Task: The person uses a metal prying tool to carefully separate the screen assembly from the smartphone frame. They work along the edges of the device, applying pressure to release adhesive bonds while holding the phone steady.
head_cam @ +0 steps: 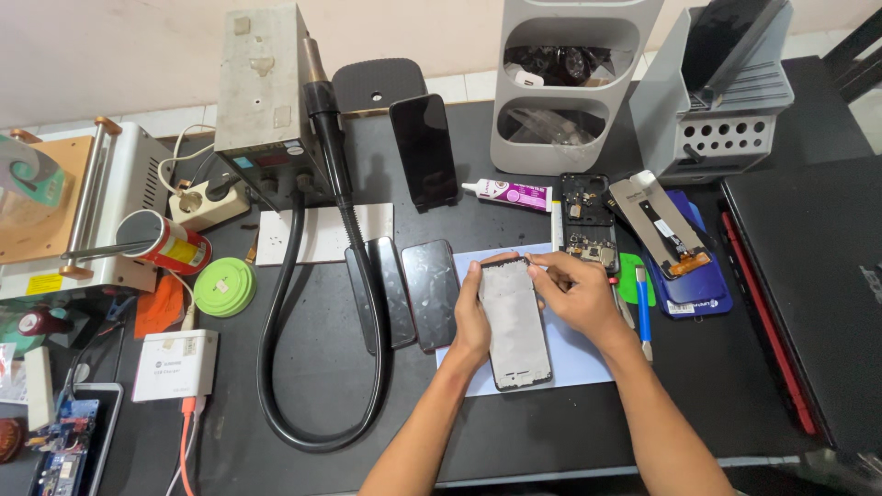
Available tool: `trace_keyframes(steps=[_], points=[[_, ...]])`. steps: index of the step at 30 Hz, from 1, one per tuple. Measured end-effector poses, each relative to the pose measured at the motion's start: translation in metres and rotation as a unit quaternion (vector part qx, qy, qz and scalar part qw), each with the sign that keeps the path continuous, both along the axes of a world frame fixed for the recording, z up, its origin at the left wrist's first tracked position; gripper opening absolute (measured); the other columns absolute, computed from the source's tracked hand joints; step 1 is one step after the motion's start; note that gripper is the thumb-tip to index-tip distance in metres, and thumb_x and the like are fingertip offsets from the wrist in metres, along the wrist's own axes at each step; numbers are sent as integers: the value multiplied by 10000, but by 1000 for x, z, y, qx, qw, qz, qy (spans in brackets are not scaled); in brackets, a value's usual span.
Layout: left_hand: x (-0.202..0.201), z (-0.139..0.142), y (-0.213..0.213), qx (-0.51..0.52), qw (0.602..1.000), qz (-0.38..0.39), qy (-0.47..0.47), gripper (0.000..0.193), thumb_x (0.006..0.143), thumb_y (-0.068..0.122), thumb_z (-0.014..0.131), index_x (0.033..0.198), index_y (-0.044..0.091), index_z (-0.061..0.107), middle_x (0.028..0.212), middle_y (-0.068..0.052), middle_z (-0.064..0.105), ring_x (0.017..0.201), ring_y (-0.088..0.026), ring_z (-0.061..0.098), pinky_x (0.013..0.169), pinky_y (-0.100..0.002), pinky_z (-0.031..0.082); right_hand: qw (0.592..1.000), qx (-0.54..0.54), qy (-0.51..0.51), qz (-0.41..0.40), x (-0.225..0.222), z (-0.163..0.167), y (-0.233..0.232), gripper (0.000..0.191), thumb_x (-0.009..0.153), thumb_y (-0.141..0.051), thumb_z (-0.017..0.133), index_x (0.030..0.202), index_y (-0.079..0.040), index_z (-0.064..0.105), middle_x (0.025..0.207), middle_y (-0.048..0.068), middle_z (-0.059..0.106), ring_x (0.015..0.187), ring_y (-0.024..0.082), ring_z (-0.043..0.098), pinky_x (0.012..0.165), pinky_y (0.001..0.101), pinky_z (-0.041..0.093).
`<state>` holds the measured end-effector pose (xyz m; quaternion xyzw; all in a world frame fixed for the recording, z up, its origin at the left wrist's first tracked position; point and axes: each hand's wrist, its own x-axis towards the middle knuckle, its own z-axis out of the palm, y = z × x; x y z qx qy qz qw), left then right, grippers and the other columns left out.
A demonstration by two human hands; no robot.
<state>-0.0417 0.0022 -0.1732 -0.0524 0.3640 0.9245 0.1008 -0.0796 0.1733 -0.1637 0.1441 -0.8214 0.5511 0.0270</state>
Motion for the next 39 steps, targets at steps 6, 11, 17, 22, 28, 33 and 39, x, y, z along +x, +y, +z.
trace_keyframes(steps=[6, 11, 17, 22, 28, 33, 39], points=[[-2, 4, 1, 22, 999, -26, -10, 641, 1087, 510, 244, 1382, 14, 523, 1031, -213, 700, 819, -329, 719, 757, -431, 601, 993, -106, -32, -27, 1, 7, -2, 171, 1009, -115, 655, 1110, 0, 732, 731, -24, 609, 641, 11, 512, 550, 205, 397], [-3, 2, 0, 20, 999, -33, -21, 657, 1067, 544, 246, 1403, 39, 500, 996, -225, 695, 824, -336, 719, 744, -451, 601, 984, -146, -81, -55, -1, 8, 1, 180, 1025, -135, 610, 1115, -12, 707, 710, -44, 583, 595, 24, 471, 521, 210, 378], [-2, -3, 1, 17, 999, -40, -14, 624, 1073, 525, 263, 1394, 48, 506, 1043, -200, 701, 847, -323, 719, 777, -435, 603, 996, -85, -7, -33, 6, 12, -8, 136, 1007, -94, 642, 1089, 5, 685, 801, -21, 637, 650, 15, 511, 536, 206, 408], [-1, -7, 3, -44, 999, -7, 22, 586, 1115, 468, 269, 1367, 32, 569, 1153, -138, 702, 996, -208, 688, 895, -343, 566, 987, 24, 152, -36, 11, 30, -13, 144, 932, -87, 741, 1033, -11, 670, 888, 38, 609, 687, 38, 581, 564, 221, 461], [-1, -6, 4, -62, 998, -2, 17, 581, 1095, 480, 284, 1345, 48, 581, 1157, -117, 695, 1012, -177, 672, 904, -321, 549, 990, 53, 119, -63, 12, 38, -17, 166, 873, -81, 770, 1009, -11, 707, 854, 70, 630, 600, 136, 539, 517, 279, 417], [0, 0, 5, -79, 996, -11, 28, 575, 1093, 486, 304, 1334, 46, 586, 1149, -112, 692, 993, -184, 667, 898, -331, 541, 973, 90, 201, -63, 11, 33, -17, 107, 940, -52, 714, 1018, -3, 658, 950, 103, 645, 774, 221, 647, 667, 306, 504], [0, 3, 7, -93, 995, -12, 31, 587, 1096, 491, 301, 1336, 40, 590, 1149, -115, 690, 1000, -188, 663, 907, -335, 537, 980, 86, 155, -90, 14, 33, -21, 82, 929, -17, 681, 1000, 17, 657, 950, 133, 660, 764, 288, 664, 671, 346, 518]])
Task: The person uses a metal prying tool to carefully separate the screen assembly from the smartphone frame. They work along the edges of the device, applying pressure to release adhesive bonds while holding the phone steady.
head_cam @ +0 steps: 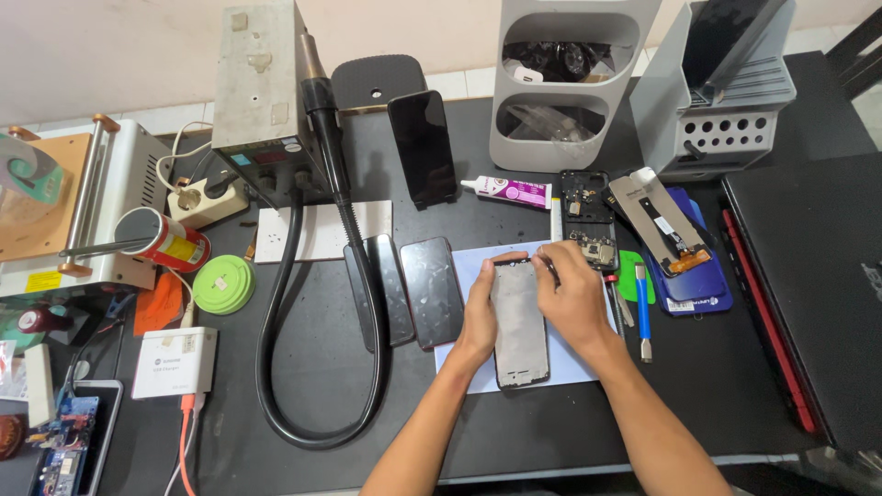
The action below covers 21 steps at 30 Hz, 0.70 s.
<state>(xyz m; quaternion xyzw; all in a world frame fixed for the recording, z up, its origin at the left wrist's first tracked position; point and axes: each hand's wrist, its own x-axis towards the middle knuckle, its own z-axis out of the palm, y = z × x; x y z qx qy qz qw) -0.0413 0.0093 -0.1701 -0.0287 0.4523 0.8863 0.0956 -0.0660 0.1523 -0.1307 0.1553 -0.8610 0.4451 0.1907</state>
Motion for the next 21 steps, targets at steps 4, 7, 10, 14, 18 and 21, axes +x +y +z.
trace_keyframes(steps=[4, 7, 10, 14, 18, 21], points=[[0, 2, 1, 7, 1000, -3, 1, 585, 1098, 481, 301, 1338, 32, 588, 1178, -127, 689, 1033, -194, 663, 940, -340, 530, 994, -51, -91, -28, 1, 2, -3, 70, 946, -21, 671, 996, 27, 664, 912, 131, 667, 699, 307, 655, 641, 365, 514], [1, 6, 2, 15, 1000, 3, 6, 583, 1099, 477, 295, 1336, 30, 585, 1199, -129, 684, 1066, -199, 661, 971, -345, 521, 999, -27, 17, -34, 5, 2, -10, 78, 955, 14, 632, 1027, 39, 650, 988, 163, 647, 819, 333, 671, 709, 372, 532], [3, 10, 1, 11, 1000, 5, 8, 582, 1096, 474, 291, 1337, 31, 582, 1233, -119, 682, 1113, -193, 653, 1013, -333, 504, 998, 5, 44, -54, 9, 1, -14, 76, 963, 9, 639, 1033, 40, 639, 1002, 180, 649, 856, 365, 672, 722, 388, 530], [3, 11, 0, 10, 1000, 3, -3, 584, 1098, 473, 288, 1341, 31, 582, 1215, -126, 682, 1093, -200, 651, 995, -339, 506, 998, -3, 18, -58, 8, -4, -14, 95, 990, -17, 608, 1064, 44, 610, 1013, 188, 630, 860, 360, 667, 730, 402, 529], [3, 10, 0, 12, 1000, 1, -2, 575, 1098, 475, 293, 1334, 41, 587, 1197, -122, 687, 1080, -198, 653, 984, -338, 511, 999, -18, -8, -41, 5, -11, -12, 95, 1021, -41, 563, 1078, 35, 557, 1004, 190, 583, 847, 366, 638, 739, 423, 515], [3, 10, -1, 10, 1000, 9, 3, 584, 1115, 483, 293, 1351, 35, 583, 1155, -132, 681, 1028, -208, 655, 942, -350, 531, 998, -19, 33, -46, 4, -17, -10, 87, 1086, -79, 512, 1103, 6, 511, 992, 158, 546, 844, 331, 601, 756, 411, 499]])
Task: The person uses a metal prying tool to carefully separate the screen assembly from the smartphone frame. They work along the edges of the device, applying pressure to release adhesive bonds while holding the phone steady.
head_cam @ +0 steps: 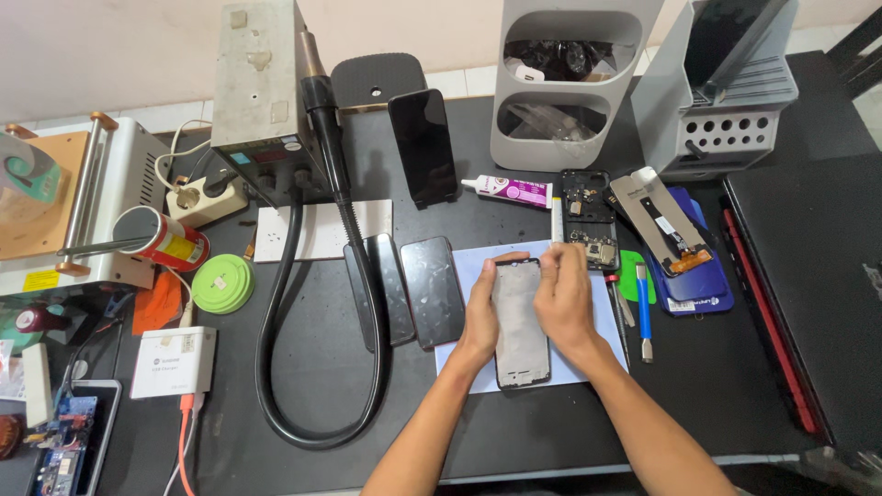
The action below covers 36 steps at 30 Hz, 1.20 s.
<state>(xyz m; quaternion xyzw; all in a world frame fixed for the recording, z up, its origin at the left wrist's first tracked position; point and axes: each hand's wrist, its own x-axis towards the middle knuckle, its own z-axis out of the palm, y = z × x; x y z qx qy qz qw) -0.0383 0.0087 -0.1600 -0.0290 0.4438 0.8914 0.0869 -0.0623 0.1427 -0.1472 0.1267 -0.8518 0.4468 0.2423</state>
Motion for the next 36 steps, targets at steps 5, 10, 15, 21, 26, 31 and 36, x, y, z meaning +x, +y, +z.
trace_keyframes(steps=[5, 10, 15, 21, 26, 31, 36], points=[[-1, 9, -3, 86, 995, -42, -31, 614, 1091, 524, 256, 1382, 49, 514, 1020, -202, 692, 842, -311, 714, 785, -423, 597, 955, -217, -202, 23, -6, 0, 13, 198, 1099, -242, 427, 1056, -53, 471, 821, 39, 477, 603, 96, 448, 471, 279, 402], [-2, 25, -5, 98, 993, -36, -58, 653, 1084, 545, 243, 1414, 42, 495, 1032, -226, 694, 848, -342, 721, 763, -448, 606, 915, -322, -228, 85, -15, 4, 27, 274, 1115, -294, 367, 940, -91, 428, 747, -35, 443, 517, 29, 336, 451, 234, 299], [-2, 32, -9, 115, 992, -8, -51, 652, 1071, 541, 238, 1419, 52, 492, 1050, -236, 695, 850, -340, 727, 748, -453, 612, 938, -243, -231, 90, -14, 9, 31, 335, 1115, -266, 533, 861, -49, 505, 715, -32, 480, 587, 14, 387, 510, 219, 318], [-3, 33, -10, 71, 996, 54, -19, 619, 1113, 494, 234, 1439, 42, 505, 1143, -171, 672, 982, -260, 676, 858, -391, 574, 938, -211, -236, 139, -8, 26, 22, 157, 923, -136, 743, 927, -35, 622, 770, -69, 548, 594, -24, 373, 501, 199, 286], [0, 34, -9, 40, 997, 62, 17, 574, 1097, 476, 229, 1426, 81, 483, 1159, -133, 672, 1075, -223, 653, 953, -348, 539, 958, -140, -232, 91, -2, 40, 10, 174, 870, -146, 798, 916, -20, 687, 751, -42, 620, 547, -17, 337, 468, 211, 265], [2, 33, -6, 7, 998, 57, 18, 584, 1082, 528, 245, 1464, 122, 416, 1180, -98, 635, 1106, -191, 619, 984, -332, 508, 979, -48, -194, 41, 4, 49, 5, 141, 889, -141, 751, 972, -28, 735, 740, -3, 692, 496, 43, 402, 452, 252, 336], [4, 50, 0, -39, 994, 68, 72, 589, 1092, 550, 287, 1481, 123, 401, 1197, -95, 616, 1113, -187, 607, 1006, -330, 494, 996, 0, -62, 58, 9, 67, 0, 128, 919, -122, 714, 991, -17, 697, 865, 53, 703, 633, 64, 568, 564, 260, 461]])
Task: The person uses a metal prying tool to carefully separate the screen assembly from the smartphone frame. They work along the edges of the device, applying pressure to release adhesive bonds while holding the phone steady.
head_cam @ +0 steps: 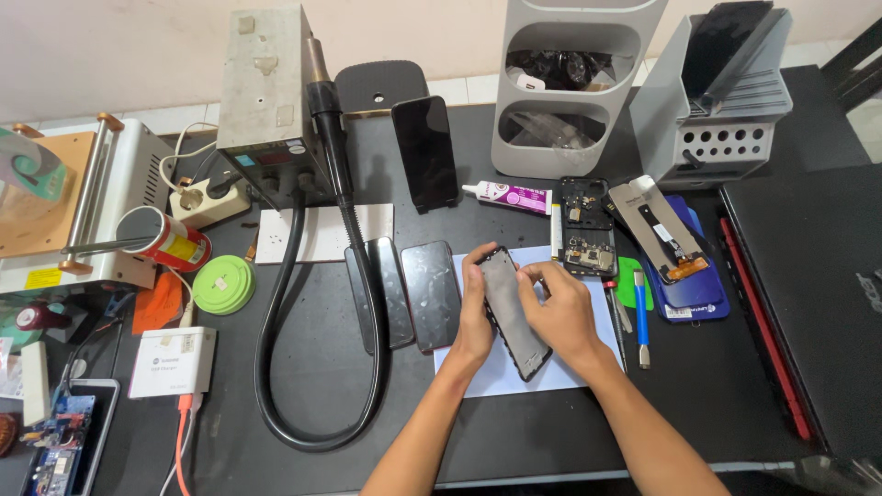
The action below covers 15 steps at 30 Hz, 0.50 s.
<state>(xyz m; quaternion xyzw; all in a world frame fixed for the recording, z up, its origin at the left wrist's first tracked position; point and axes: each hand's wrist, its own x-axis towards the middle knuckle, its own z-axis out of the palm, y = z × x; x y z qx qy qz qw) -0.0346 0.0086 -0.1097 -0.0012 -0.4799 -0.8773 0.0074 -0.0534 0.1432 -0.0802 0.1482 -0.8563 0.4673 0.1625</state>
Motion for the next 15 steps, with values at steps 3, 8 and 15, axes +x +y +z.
trace_keyframes(steps=[3, 8, 15], points=[[1, 19, 3, 19, 1000, -7, -11, 601, 1086, 567, 287, 1479, 129, 407, 1185, -100, 624, 1082, -185, 620, 970, -326, 517, 995, -27, -92, -13, -2, 14, 6, 142, 936, -142, 684, 979, -6, 673, 771, 58, 673, 577, 90, 536, 529, 285, 433], [0, 64, 2, 101, 993, 0, -64, 611, 1067, 570, 282, 1465, 130, 429, 1131, -120, 641, 908, -220, 650, 794, -376, 576, 982, -115, -151, -10, -9, 43, 22, 226, 1043, -218, 583, 948, -13, 591, 746, 14, 619, 602, 42, 522, 529, 249, 426], [3, 92, 0, 144, 987, 21, -64, 642, 1060, 583, 270, 1463, 112, 438, 1140, -156, 648, 891, -254, 673, 800, -407, 590, 978, -95, -185, 19, -8, 59, 27, 213, 948, -200, 669, 964, 1, 599, 697, 8, 581, 592, 38, 464, 514, 236, 384]])
